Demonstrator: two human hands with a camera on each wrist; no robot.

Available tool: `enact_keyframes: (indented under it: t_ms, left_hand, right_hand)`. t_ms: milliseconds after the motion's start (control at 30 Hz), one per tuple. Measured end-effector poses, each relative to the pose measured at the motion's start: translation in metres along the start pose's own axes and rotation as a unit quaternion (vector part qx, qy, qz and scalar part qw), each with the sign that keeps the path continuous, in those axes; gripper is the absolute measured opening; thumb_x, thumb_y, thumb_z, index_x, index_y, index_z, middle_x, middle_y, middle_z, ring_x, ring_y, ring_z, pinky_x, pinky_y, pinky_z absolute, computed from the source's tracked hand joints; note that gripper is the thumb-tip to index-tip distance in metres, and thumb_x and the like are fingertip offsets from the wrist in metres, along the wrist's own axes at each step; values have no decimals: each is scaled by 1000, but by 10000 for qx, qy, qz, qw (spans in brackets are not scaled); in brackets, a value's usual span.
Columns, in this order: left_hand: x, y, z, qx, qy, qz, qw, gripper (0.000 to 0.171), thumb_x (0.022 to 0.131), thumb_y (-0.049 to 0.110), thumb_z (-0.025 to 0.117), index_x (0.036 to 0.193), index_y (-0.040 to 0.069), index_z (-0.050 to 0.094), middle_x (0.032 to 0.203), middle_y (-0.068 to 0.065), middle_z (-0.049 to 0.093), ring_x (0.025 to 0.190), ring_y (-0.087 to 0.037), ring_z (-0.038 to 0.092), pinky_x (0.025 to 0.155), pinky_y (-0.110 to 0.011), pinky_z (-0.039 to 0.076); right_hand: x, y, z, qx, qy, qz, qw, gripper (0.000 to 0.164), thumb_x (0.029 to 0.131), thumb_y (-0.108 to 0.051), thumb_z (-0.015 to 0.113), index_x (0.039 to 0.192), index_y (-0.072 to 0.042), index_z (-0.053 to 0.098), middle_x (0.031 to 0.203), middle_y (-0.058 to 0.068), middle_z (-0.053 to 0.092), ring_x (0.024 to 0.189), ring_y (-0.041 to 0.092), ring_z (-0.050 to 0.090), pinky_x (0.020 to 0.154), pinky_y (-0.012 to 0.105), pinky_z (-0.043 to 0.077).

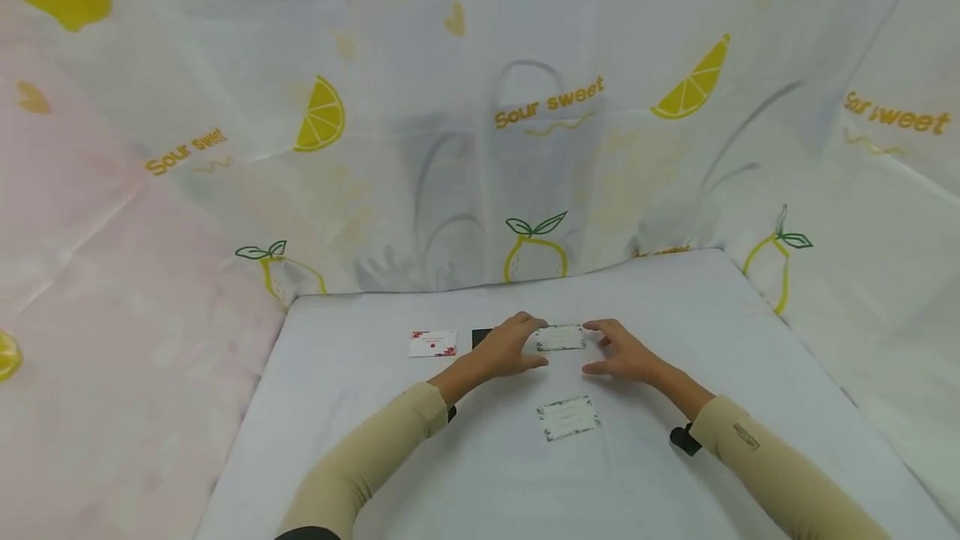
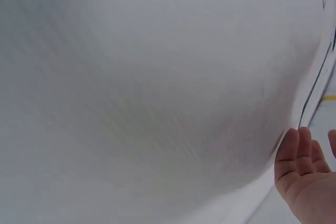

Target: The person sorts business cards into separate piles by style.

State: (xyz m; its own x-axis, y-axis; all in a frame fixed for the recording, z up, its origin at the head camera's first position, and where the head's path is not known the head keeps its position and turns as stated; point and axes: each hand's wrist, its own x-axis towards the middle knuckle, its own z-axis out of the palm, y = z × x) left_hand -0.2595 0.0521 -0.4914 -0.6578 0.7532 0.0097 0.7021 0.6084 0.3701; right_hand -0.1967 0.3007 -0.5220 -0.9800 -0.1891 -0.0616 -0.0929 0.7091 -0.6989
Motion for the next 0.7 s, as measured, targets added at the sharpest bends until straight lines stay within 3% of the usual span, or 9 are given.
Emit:
enact_keyframes:
  t_ms: [167, 300, 500, 700]
  left_hand:
    - [-16, 8, 6, -142, 80, 130, 9998, 62, 82, 43, 66, 134, 16, 46, 128, -2, 50, 113, -15, 53, 91, -31, 46]
    - [-29, 15, 12, -310, -162, 241, 9991, 63, 80, 44, 67, 132, 14, 47, 122, -4, 53, 99, -13, 56, 82, -24, 47]
    - [-41, 23, 19, -583, -400, -21, 9975, 67, 74, 50, 70, 128, 15, 49, 117, -4, 55, 90, -10, 56, 74, -20, 46]
    - [-47, 33, 28, -403, -504, -265, 9976, 68, 68, 55, 73, 120, 18, 53, 110, 0, 58, 94, -9, 56, 76, -22, 46]
  right_hand:
    - [-9, -4, 7, 57, 45, -269, 9996, 75, 72, -35, 77, 133, -8, 43, 135, 18, 39, 107, 29, 50, 86, 44, 44]
    - [-17, -8, 10, 191, 3, -274, 9994, 74, 72, -35, 77, 133, -9, 43, 134, 17, 40, 107, 29, 51, 83, 42, 45]
    - [-27, -11, 13, 782, -166, 56, 9968, 73, 71, -35, 77, 133, -14, 44, 135, 9, 42, 107, 26, 49, 82, 36, 43]
    - [-33, -13, 19, 799, -267, -261, 9961, 71, 72, -31, 77, 132, -10, 46, 129, 10, 51, 106, 26, 50, 81, 38, 43]
